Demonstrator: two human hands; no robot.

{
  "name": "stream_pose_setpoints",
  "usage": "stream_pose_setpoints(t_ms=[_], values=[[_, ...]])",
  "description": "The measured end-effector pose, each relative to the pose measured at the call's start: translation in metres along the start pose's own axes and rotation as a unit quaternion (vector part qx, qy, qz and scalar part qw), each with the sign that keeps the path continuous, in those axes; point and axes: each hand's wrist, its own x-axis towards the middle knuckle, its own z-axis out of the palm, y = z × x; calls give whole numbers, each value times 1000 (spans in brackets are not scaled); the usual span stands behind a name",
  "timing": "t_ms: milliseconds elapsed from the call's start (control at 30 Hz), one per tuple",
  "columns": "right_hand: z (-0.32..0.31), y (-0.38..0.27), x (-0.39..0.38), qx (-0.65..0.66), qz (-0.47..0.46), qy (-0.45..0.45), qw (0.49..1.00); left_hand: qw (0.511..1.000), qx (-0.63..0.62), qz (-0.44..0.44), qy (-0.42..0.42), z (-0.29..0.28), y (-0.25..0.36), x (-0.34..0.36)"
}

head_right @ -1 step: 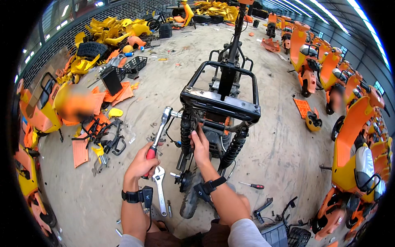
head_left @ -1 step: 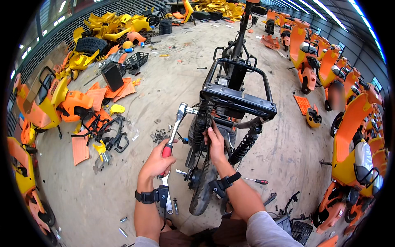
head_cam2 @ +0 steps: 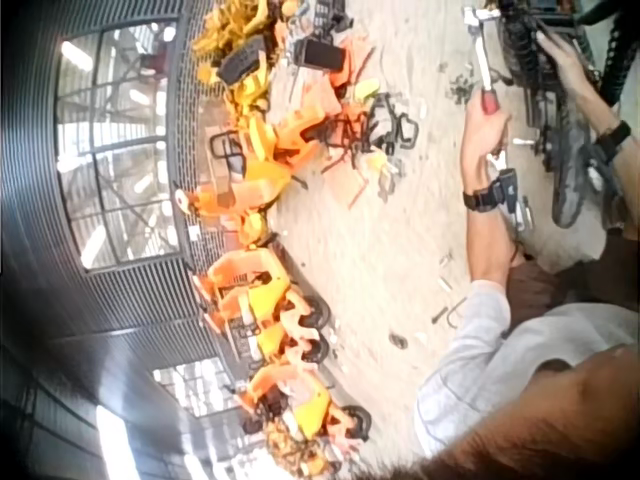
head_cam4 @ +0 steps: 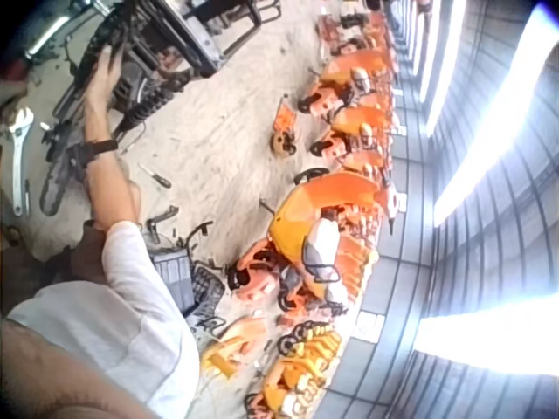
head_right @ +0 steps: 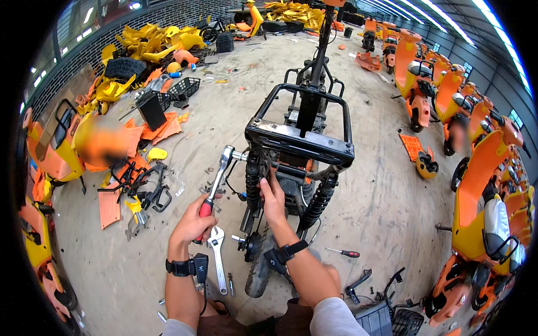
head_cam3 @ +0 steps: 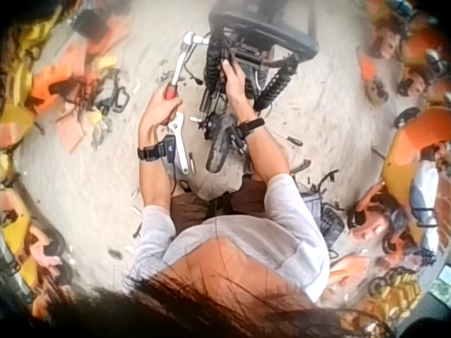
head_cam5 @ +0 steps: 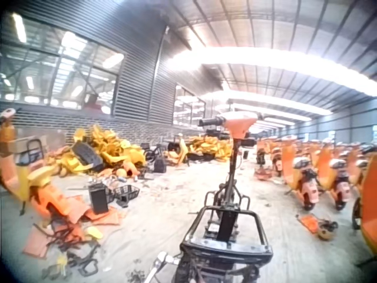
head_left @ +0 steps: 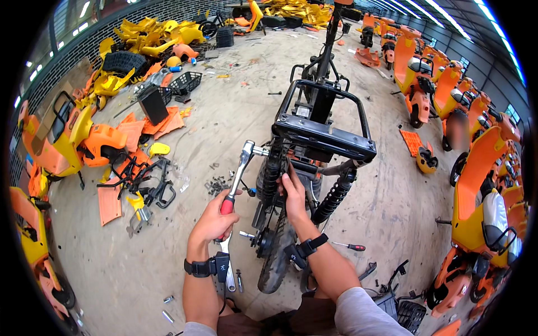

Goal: The person works on the rear wheel assembly of a motorcycle frame using a ratchet and an adjustable wrench. They manipulate various bolts and parts by hand while sitting on the floor.

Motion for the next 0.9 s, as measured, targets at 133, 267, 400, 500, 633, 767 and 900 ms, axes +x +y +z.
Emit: stream_pose_setpoints(t_ms=[133, 267, 400, 500, 633, 767, 900], values=[[-4, 2, 7, -22, -48, -18, 998, 1000, 20, -6, 9, 0, 2, -1], [-8, 7, 11, 3, -12, -32, 999, 998, 47, -7, 30, 4, 1, -2], [-3, 11, 12, -53, -109, -21, 992, 998, 51, -12, 25, 2, 2, -1], [-5, 9, 10, -41, -75, -11, 996, 997, 67, -8, 27, 3, -1, 1], [9, -16, -3, 32, 37, -20, 999, 995, 82, -23, 41, 2, 2, -3], [20, -34, -12, 93, 88, -21, 992, 995, 91, -21, 41, 4, 1, -3], [29, -49, -19, 119, 118, -11, 986, 994, 93, -26, 45, 4, 2, -3]])
